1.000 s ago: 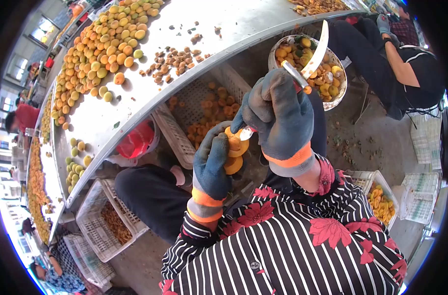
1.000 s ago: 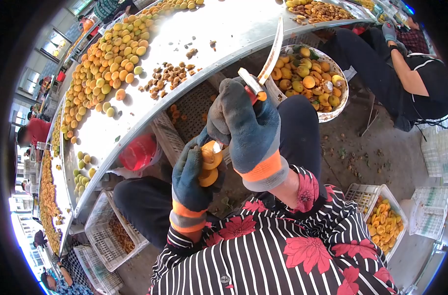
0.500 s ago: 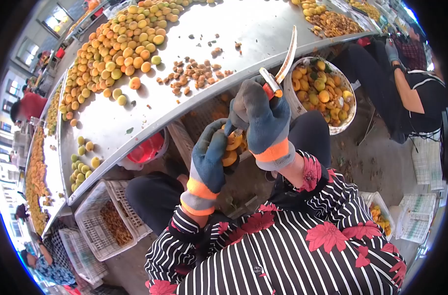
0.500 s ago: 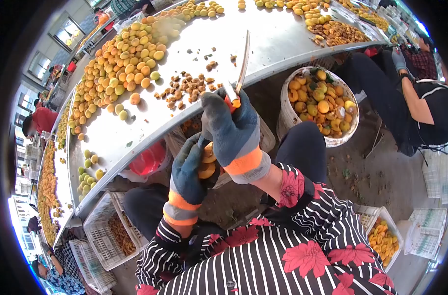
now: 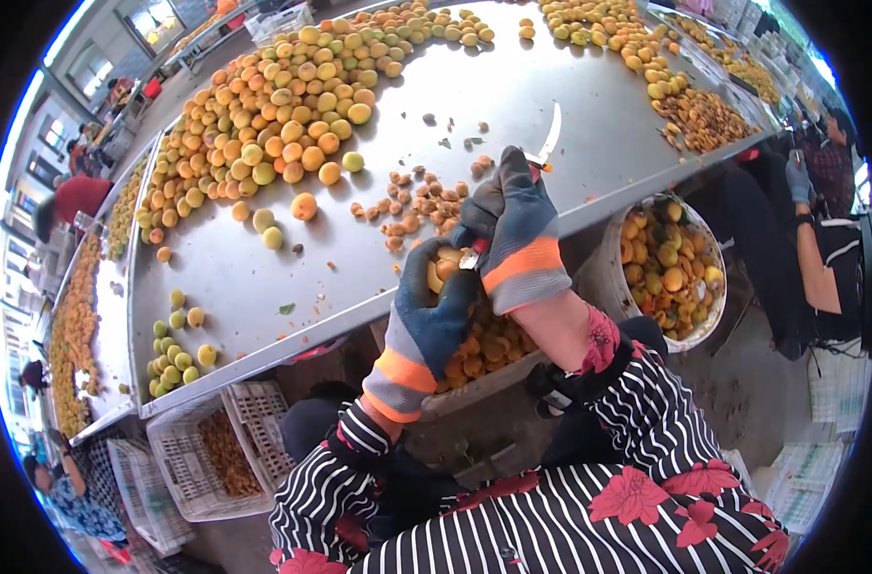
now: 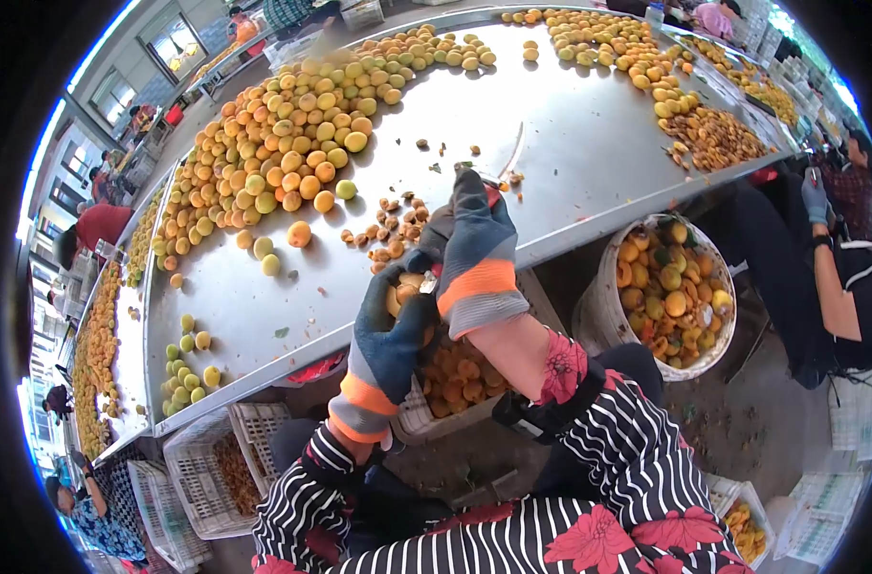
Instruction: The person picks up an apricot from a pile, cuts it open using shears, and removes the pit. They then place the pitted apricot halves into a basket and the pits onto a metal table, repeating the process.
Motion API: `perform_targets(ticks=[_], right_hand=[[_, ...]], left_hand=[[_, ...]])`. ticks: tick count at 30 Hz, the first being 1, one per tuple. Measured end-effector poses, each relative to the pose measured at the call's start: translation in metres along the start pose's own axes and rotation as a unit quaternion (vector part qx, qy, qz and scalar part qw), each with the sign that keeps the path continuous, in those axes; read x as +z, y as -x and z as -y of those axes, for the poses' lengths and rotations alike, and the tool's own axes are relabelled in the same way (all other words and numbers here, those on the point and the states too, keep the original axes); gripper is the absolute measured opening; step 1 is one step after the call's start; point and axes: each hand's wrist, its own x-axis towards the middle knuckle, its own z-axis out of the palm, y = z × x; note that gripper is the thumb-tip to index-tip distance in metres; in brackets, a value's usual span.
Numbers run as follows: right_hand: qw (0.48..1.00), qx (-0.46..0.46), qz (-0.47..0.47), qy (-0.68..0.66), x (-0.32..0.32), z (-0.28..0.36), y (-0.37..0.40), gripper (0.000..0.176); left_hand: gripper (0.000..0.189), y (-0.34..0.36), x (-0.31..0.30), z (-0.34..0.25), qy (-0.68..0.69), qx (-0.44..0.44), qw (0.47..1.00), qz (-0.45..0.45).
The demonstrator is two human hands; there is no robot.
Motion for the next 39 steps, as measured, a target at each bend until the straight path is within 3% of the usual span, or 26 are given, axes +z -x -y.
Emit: perform_targets(ticks=[1,4,9,12,15,18,24,28,29,32,33,36,37,38,39], right_hand=[[0.999,0.035,0.018,-0.026,-0.003,-0.002,-0.007,0.037],[0.993,0.079,-0.081,-0.027,0.005,-0.010,-0.022,0.035],[0.985,0.123,-0.101,-0.070,0.011,-0.014,-0.038,0.033],[0.978,0.145,-0.114,-0.099,0.016,-0.017,-0.045,0.033],[0.973,0.160,-0.140,-0.090,0.023,-0.018,-0.046,0.033],[0.972,0.159,-0.115,-0.127,0.018,-0.024,-0.051,0.033],[0.992,0.027,-0.022,-0.123,0.016,-0.016,-0.050,0.033],[0.995,-0.052,0.021,-0.085,0.012,-0.001,-0.052,0.033],[0.994,-0.065,0.029,-0.079,0.010,0.002,-0.053,0.033],[0.994,-0.073,0.045,-0.073,0.001,0.007,-0.052,0.033],[0.994,-0.072,0.050,-0.072,-0.003,0.008,-0.051,0.032],[0.994,-0.080,0.060,-0.035,-0.012,0.017,-0.046,0.031],[0.994,-0.083,0.064,-0.018,-0.014,0.020,-0.044,0.031],[0.993,-0.093,0.076,-0.013,-0.016,0.023,-0.044,0.031],[0.991,-0.101,0.089,-0.008,-0.020,0.024,-0.044,0.031]], left_hand=[[0.031,-0.004,-0.002,0.003,-0.011,0.007,1.000,0.000],[0.033,-0.021,-0.011,0.017,-0.079,0.058,0.995,0.003],[0.038,-0.042,-0.015,0.031,-0.162,0.170,0.972,-0.013],[0.040,-0.048,-0.016,0.030,-0.165,0.183,0.969,-0.023],[0.042,-0.047,-0.012,0.014,-0.035,0.044,0.998,0.001],[0.035,-0.051,-0.017,0.019,-0.070,0.098,0.992,-0.025],[0.023,-0.065,-0.028,0.024,-0.169,0.109,0.979,-0.042],[0.022,-0.079,-0.045,0.009,-0.086,-0.036,0.992,-0.081],[0.025,-0.081,-0.049,0.004,-0.152,-0.035,0.985,-0.078],[0.024,-0.084,-0.050,0.007,-0.166,-0.013,0.975,-0.147],[0.023,-0.085,-0.051,0.010,-0.122,0.036,0.981,-0.144],[0.015,-0.057,-0.037,-0.001,-0.153,0.090,0.983,-0.042],[0.014,-0.046,-0.032,0.009,-0.190,0.151,0.970,0.017],[0.015,-0.038,-0.026,0.019,-0.226,0.211,0.948,0.076],[0.021,-0.030,-0.019,0.017,-0.356,0.237,0.898,0.106]])
